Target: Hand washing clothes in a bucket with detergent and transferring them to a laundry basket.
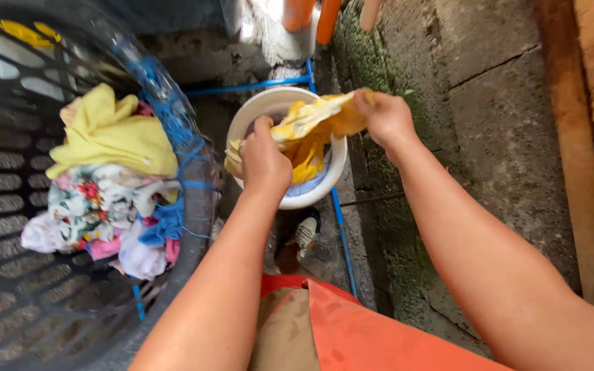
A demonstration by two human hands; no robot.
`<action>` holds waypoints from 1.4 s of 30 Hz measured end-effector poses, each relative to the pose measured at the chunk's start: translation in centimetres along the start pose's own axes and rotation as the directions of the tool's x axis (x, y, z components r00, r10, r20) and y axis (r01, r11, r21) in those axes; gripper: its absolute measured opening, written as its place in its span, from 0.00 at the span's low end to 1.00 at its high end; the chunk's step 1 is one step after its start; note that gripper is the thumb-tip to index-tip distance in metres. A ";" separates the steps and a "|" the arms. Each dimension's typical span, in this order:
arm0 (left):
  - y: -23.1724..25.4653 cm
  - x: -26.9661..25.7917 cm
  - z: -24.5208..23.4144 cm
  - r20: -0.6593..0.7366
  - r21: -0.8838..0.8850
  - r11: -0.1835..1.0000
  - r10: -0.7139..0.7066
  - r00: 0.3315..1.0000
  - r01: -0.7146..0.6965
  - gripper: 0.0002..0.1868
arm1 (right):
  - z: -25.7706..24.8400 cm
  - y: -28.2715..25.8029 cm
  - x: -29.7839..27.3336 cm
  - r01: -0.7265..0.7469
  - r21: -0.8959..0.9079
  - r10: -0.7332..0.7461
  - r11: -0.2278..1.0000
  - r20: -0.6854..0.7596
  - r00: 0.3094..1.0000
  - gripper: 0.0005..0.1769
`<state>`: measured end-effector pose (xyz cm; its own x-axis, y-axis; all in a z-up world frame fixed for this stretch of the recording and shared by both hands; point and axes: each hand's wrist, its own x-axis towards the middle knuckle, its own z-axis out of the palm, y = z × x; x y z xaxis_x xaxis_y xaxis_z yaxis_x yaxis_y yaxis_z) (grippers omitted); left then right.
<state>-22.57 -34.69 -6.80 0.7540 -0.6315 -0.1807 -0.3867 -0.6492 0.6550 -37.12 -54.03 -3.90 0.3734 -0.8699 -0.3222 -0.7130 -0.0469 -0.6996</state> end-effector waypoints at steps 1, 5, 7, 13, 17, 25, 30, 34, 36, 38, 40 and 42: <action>-0.8 -0.4 0.8 0.004 0.000 1.000 -0.018 1.000 0.018 0.30 | 0.1 -0.3 -0.3 -0.005 -0.008 0.005 1.000 0.015 1.000 0.26; -0.5 -0.7 1.6 -0.001 -0.210 0.978 -0.003 1.000 0.003 0.24 | 0.5 -0.7 -0.8 -0.110 0.463 -0.001 0.879 0.233 0.973 0.23; 0.1 -0.9 1.4 -0.004 -0.230 0.973 0.028 1.000 -0.028 0.24 | 0.9 -1.1 -1.5 0.011 0.393 -0.095 0.920 0.196 0.976 0.23; 4.8 -0.2 -1.2 0.308 -0.337 0.917 -0.105 0.946 0.212 0.36 | 0.0 -0.3 -0.8 0.285 0.274 -0.315 0.918 0.071 0.946 0.20; 2.5 0.4 0.6 0.174 -0.390 0.902 -0.126 0.977 0.186 0.29 | 2.2 -1.2 -1.1 0.094 0.388 -0.166 0.917 0.156 0.974 0.16; -6.0 4.2 14.2 0.232 -0.210 0.890 -0.357 0.905 0.405 0.47 | 16.7 16.5 10.1 0.546 -0.259 -0.449 0.796 0.351 0.821 0.23; -10.9 5.4 21.8 0.452 0.112 0.922 -0.380 0.807 0.371 0.39 | 22.3 20.0 10.2 0.335 -0.514 0.032 0.790 0.579 0.815 0.39; -14.7 6.2 26.2 0.499 0.175 0.919 -0.393 0.772 0.355 0.44 | 25.7 21.5 10.6 0.296 -0.601 0.147 0.742 0.578 0.803 0.52; -16.9 6.9 28.4 0.473 0.053 0.941 -0.319 0.821 0.335 0.40 | 26.9 22.0 10.6 0.257 -0.650 0.185 0.716 0.531 0.827 0.59; -20.3 7.9 32.0 0.469 0.023 0.944 -0.300 0.831 0.328 0.39 | 29.6 24.7 13.3 0.244 -0.655 0.194 0.715 0.521 0.831 0.62; -22.6 8.7 34.3 0.469 -0.008 0.945 -0.284 0.836 0.326 0.37 | 31.6 26.9 15.4 0.230 -0.662 0.208 0.713 0.513 0.833 0.65; -24.0 9.7 35.2 0.545 0.046 0.948 -0.289 0.787 0.316 0.35 | 33.2 28.4 17.1 0.243 -0.650 0.193 0.720 0.524 0.829 0.67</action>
<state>-24.61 -40.14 -50.10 0.4155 -0.5404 -0.7317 -0.1522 -0.8343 0.5298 -31.26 -53.98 -50.42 0.4830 -0.4732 -0.7367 -0.8081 -0.5649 -0.1670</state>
